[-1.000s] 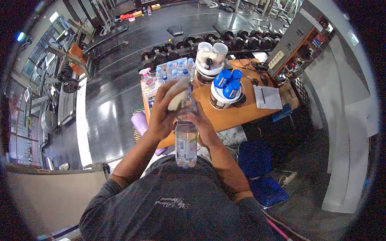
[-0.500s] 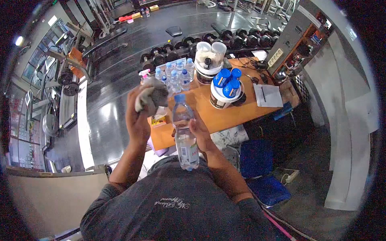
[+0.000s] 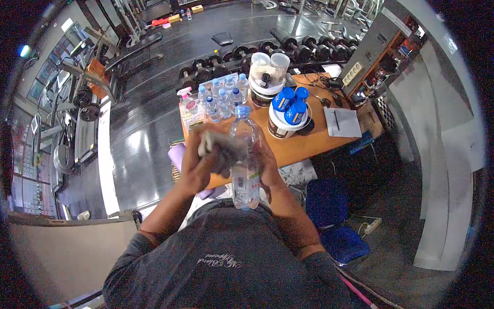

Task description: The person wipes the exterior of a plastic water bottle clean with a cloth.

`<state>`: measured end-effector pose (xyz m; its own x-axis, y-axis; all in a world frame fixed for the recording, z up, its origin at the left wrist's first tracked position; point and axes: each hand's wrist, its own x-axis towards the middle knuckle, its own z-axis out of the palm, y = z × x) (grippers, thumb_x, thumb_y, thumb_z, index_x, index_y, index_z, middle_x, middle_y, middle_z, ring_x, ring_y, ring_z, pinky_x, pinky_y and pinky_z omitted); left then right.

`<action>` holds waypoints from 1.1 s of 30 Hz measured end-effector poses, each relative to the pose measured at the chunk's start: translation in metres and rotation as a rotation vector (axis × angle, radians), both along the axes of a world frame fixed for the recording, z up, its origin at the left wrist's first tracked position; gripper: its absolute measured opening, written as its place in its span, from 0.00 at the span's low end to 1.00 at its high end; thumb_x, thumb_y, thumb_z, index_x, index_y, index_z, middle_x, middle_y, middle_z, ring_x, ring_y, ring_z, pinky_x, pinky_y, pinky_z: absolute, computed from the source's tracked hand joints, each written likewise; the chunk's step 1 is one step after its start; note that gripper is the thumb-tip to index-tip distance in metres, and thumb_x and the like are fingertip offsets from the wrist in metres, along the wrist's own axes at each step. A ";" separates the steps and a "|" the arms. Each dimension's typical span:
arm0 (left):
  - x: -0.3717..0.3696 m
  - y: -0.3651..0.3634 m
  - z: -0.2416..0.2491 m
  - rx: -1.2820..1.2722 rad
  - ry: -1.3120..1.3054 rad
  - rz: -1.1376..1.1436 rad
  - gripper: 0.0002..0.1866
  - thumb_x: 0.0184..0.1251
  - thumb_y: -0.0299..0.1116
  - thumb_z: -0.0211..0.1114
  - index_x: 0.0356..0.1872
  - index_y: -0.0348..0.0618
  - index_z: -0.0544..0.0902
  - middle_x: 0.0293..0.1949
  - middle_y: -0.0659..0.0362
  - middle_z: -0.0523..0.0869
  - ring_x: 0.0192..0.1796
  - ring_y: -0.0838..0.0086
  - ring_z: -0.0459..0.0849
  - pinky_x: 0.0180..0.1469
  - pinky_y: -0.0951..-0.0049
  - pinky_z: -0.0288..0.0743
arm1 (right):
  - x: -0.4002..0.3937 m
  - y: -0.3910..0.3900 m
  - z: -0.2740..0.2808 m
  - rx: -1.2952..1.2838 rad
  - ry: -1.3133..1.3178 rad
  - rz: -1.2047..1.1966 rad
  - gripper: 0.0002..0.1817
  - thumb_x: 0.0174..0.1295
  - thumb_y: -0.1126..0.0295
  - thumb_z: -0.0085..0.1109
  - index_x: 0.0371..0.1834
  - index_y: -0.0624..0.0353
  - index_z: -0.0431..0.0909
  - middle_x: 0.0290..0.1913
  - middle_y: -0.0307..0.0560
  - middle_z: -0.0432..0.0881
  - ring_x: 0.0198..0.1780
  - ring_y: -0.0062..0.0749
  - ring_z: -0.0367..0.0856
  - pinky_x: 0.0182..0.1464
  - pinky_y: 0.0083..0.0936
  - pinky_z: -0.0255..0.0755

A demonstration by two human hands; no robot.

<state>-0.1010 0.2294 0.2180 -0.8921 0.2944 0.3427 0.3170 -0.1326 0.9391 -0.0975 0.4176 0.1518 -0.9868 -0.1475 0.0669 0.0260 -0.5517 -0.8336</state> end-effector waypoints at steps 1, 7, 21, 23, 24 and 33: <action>-0.004 0.005 0.000 0.106 -0.060 0.096 0.16 0.72 0.28 0.63 0.59 0.40 0.78 0.57 0.46 0.79 0.56 0.52 0.82 0.62 0.63 0.73 | 0.005 -0.003 0.013 -0.004 -0.019 0.042 0.45 0.73 0.41 0.57 0.85 0.51 0.51 0.69 0.52 0.74 0.65 0.37 0.79 0.59 0.34 0.83; -0.011 0.002 0.032 -0.635 0.596 -0.017 0.26 0.72 0.23 0.64 0.70 0.46 0.77 0.71 0.40 0.67 0.75 0.43 0.66 0.74 0.50 0.64 | 0.010 -0.006 0.000 -0.098 -0.015 0.003 0.34 0.80 0.54 0.51 0.84 0.50 0.55 0.72 0.49 0.73 0.71 0.35 0.75 0.68 0.34 0.78; -0.034 0.014 0.018 -0.343 0.392 0.247 0.19 0.62 0.25 0.75 0.55 0.52 0.90 0.62 0.48 0.80 0.63 0.49 0.82 0.64 0.54 0.78 | -0.010 0.014 -0.017 0.052 0.081 0.004 0.41 0.78 0.43 0.51 0.86 0.50 0.50 0.71 0.49 0.74 0.61 0.36 0.83 0.59 0.33 0.82; -0.046 0.019 0.016 -0.405 0.480 0.227 0.20 0.59 0.26 0.77 0.54 0.52 0.90 0.61 0.50 0.81 0.64 0.49 0.82 0.64 0.53 0.78 | -0.007 0.002 -0.013 0.074 0.093 -0.002 0.43 0.77 0.41 0.52 0.86 0.49 0.49 0.74 0.50 0.72 0.62 0.38 0.83 0.57 0.34 0.83; -0.049 0.020 0.013 -0.435 0.524 0.214 0.20 0.58 0.27 0.77 0.53 0.52 0.90 0.60 0.51 0.82 0.64 0.49 0.82 0.64 0.53 0.78 | -0.010 0.001 -0.017 0.094 0.084 -0.063 0.43 0.76 0.40 0.52 0.86 0.49 0.50 0.74 0.50 0.71 0.63 0.38 0.82 0.57 0.35 0.83; 0.011 -0.006 -0.019 -0.469 0.339 -0.164 0.21 0.53 0.27 0.80 0.52 0.50 0.91 0.58 0.51 0.84 0.59 0.53 0.85 0.59 0.59 0.81 | -0.024 0.031 0.001 0.019 0.074 -0.225 0.40 0.77 0.43 0.52 0.83 0.53 0.54 0.67 0.47 0.75 0.60 0.36 0.83 0.58 0.35 0.84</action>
<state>-0.0895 0.2232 0.1991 -0.6859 0.6076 0.4004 0.6195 0.1989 0.7594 -0.1218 0.4485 0.1532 -0.9875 0.0737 0.1396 -0.1574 -0.5205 -0.8392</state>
